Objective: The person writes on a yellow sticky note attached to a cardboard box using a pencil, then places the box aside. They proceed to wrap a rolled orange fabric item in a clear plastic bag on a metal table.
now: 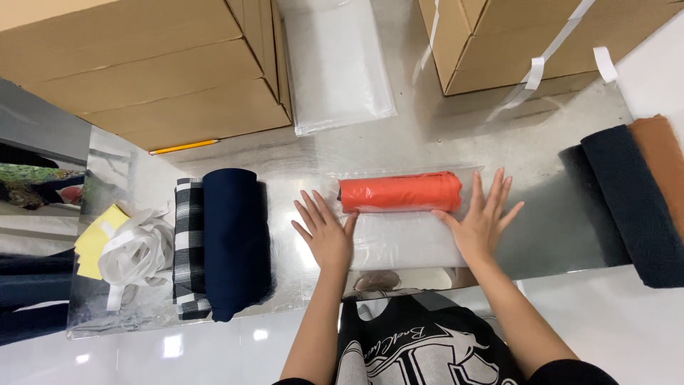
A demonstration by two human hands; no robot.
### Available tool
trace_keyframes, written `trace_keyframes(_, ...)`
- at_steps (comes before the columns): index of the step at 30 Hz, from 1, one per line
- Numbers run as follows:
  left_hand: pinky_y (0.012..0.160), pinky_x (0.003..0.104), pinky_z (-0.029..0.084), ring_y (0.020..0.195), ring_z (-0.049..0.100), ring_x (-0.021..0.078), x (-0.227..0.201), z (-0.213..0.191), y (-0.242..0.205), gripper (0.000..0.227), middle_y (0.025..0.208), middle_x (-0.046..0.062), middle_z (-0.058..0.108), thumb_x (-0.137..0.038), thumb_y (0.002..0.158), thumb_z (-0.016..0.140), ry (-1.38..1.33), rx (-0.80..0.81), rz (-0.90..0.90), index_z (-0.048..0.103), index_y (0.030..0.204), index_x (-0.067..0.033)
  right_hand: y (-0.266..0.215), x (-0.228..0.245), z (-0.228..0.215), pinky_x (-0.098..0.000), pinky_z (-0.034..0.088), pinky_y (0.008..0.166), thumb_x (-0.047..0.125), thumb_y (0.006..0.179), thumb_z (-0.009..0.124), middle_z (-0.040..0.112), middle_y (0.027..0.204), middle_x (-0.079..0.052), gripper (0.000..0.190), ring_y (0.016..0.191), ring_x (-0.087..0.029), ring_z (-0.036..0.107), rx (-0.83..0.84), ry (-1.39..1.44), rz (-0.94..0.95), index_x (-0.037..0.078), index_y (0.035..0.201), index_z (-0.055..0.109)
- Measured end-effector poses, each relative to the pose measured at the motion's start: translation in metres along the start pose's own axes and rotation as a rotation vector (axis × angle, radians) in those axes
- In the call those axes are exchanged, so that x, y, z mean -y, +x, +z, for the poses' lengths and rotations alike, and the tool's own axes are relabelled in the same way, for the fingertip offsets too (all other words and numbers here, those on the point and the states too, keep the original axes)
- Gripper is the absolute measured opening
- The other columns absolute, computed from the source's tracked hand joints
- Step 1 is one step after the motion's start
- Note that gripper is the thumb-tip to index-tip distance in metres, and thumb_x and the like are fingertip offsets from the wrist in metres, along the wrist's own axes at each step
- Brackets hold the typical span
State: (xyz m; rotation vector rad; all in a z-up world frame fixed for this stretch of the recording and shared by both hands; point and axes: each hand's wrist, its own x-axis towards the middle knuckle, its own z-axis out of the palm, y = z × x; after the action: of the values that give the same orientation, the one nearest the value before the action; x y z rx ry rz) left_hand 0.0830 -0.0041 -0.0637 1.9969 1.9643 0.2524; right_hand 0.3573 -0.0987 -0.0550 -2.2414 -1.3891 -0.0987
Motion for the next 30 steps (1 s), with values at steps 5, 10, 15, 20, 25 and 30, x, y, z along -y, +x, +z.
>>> trace_keyframes(5, 0.130, 0.066, 0.008, 0.163, 0.013, 0.0411, 0.041, 0.004, 0.003, 0.105, 0.174, 0.018, 0.024, -0.068, 0.093, 0.065, -0.063, -0.213, 0.048, 0.024, 0.169, -0.0066, -0.011, -0.035, -0.009, -0.0791, 0.009, 0.116, 0.061, 0.079, 0.078, 0.015, 0.175, -0.022, 0.114, 0.160, -0.048, 0.014, -0.023, -0.018, 0.147, 0.017, 0.171, 0.027)
trace_keyframes(10, 0.127, 0.055, 0.030, 0.151, 0.039, 0.0365, 0.063, 0.019, 0.009, 0.083, 0.158, 0.014, 0.046, -0.053, 0.091, 0.078, -0.113, -0.330, 0.132, 0.051, 0.156, -0.0073, -0.023, -0.058, -0.004, -0.0649, 0.030, 0.105, 0.054, 0.086, 0.083, 0.040, 0.159, -0.014, 0.104, 0.144, -0.039, 0.038, -0.062, -0.022, 0.231, 0.018, 0.169, 0.033)
trace_keyframes(15, 0.103, 0.053, 0.057, 0.124, 0.065, 0.0448, 0.038, -0.005, 0.004, 0.057, 0.137, 0.023, 0.060, -0.009, 0.093, 0.077, -0.398, -0.088, -0.028, 0.061, 0.146, 0.0010, -0.022, -0.079, 0.004, -0.0526, 0.048, 0.095, 0.012, 0.082, 0.093, 0.069, 0.122, -0.019, 0.072, 0.109, -0.039, 0.067, -0.034, 0.176, 0.276, -0.002, 0.146, 0.063)
trace_keyframes(20, 0.089, 0.051, 0.063, 0.114, 0.075, 0.0405, 0.057, 0.014, 0.033, 0.055, 0.121, 0.020, 0.072, -0.022, 0.092, 0.080, -0.384, 0.089, -0.170, 0.065, 0.141, -0.0022, -0.004, -0.139, 0.034, -0.0394, 0.057, 0.085, 0.047, 0.075, 0.094, 0.081, 0.096, 0.004, 0.055, 0.103, -0.026, 0.076, 0.226, 0.181, 0.524, 0.023, 0.121, 0.078)
trace_keyframes(25, 0.073, 0.045, 0.066, 0.099, 0.081, 0.0285, 0.074, 0.008, 0.050, 0.049, 0.097, 0.006, 0.083, -0.055, 0.087, 0.083, -0.370, 0.232, -0.287, 0.081, 0.119, -0.0191, 0.003, -0.122, 0.013, -0.0423, 0.060, 0.076, 0.056, 0.071, 0.092, 0.082, 0.084, -0.002, 0.037, 0.094, -0.036, 0.079, 0.427, 0.233, 0.621, 0.026, 0.091, 0.088)
trace_keyframes(30, 0.065, 0.029, 0.056, 0.066, 0.073, 0.0156, 0.108, 0.035, 0.077, 0.042, 0.079, 0.003, 0.080, -0.044, 0.077, 0.095, -0.570, 0.483, -0.367, 0.086, 0.105, -0.0144, 0.017, -0.137, 0.015, -0.0342, 0.045, 0.034, 0.031, 0.083, 0.089, 0.079, 0.081, -0.013, 0.031, 0.039, -0.022, 0.060, 0.499, 0.409, 0.638, 0.006, 0.103, 0.085)
